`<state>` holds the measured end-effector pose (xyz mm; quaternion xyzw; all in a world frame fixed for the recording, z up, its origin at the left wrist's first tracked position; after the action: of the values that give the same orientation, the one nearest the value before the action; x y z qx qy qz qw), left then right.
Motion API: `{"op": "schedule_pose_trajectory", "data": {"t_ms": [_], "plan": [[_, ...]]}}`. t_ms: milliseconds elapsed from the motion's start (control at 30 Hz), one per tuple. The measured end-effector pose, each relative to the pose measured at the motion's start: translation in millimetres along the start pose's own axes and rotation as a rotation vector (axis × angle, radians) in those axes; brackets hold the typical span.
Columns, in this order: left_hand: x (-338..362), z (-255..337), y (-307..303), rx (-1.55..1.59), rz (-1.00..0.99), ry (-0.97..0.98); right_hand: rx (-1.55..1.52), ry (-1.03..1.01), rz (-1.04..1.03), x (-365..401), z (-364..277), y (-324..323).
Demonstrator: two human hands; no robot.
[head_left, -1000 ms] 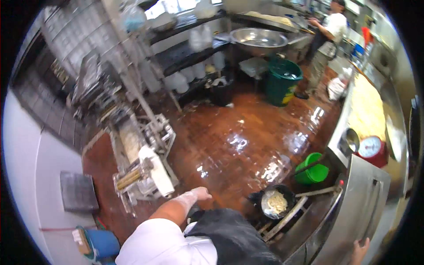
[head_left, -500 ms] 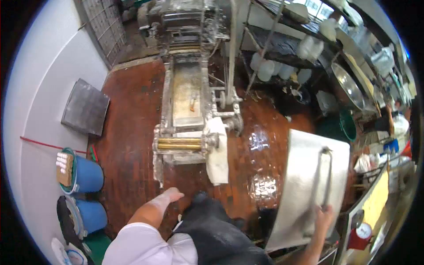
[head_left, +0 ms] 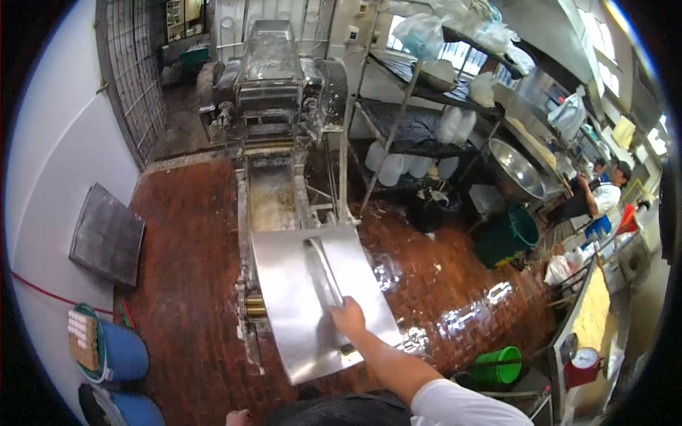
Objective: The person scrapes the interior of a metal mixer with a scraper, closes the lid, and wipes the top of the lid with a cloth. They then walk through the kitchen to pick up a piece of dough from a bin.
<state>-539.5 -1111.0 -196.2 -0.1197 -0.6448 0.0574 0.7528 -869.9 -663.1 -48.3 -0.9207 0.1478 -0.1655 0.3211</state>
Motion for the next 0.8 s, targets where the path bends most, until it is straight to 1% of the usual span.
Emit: {"op": "schedule_pose_trajectory", "data": {"t_ms": [33,67,100,200,267,333,400,433,467,500,533,567,633,667,700,767,800], "plan": [[-23,-26,0,0.047,-0.053,-0.003,0.003,0.059,-0.066,1,-4,19],[-34,-37,3,0.1,-0.107,0.0,0.005,0.054,-0.076,2,-10,33],[33,-8,0,0.025,-0.037,-0.016,0.008,0.042,-0.081,1,-13,46],[-102,-78,-2,0.058,-0.143,0.078,-0.026,0.019,-0.044,-4,-12,74],[-109,-83,-9,0.097,-0.143,0.08,0.002,0.039,-0.112,0,-20,91],[-105,-87,-14,0.143,-0.146,0.084,-0.014,0.069,-0.129,4,-25,102],[-36,-36,-16,0.103,-0.018,0.031,-0.018,0.084,-0.14,1,-21,111],[-65,-39,-16,0.063,-0.137,0.098,-0.037,0.095,-0.135,-2,-16,118],[-61,-35,-14,0.069,-0.137,0.095,-0.06,0.106,-0.128,-3,-11,123],[-30,-14,-21,0.07,-0.039,0.071,-0.056,0.105,-0.134,-1,-8,126],[-13,-4,-29,0.078,0.062,0.046,-0.044,0.125,-0.122,-2,-5,127],[-26,-9,-33,0.104,0.072,0.043,-0.033,0.135,-0.118,-4,-8,129],[-42,8,-35,-0.214,0.029,0.285,-0.044,0.108,-0.156,-1,-16,127],[-46,3,-37,-0.192,0.045,0.282,-0.058,0.1,-0.165,-2,-19,125],[-48,-2,-34,-0.137,0.032,0.238,-0.061,0.084,-0.179,-3,-19,126],[-42,7,-27,-0.047,0.001,0.162,0.05,0.084,-0.224,-7,-10,130],[-38,15,-26,-0.009,-0.014,0.128,0.038,0.077,-0.221,-8,-7,130]]}}
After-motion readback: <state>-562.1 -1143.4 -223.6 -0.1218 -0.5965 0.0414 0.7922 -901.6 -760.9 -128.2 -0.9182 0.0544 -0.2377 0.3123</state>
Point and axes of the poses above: each hand's wrist, its own x-axis away from the middle knuckle, its own y-axis out of the palm, z = x × y, the point moved 10 cm from there along -x, towards the middle knuckle, and after that the axes turned 5 degrees about -x, right-handed, at the moved point
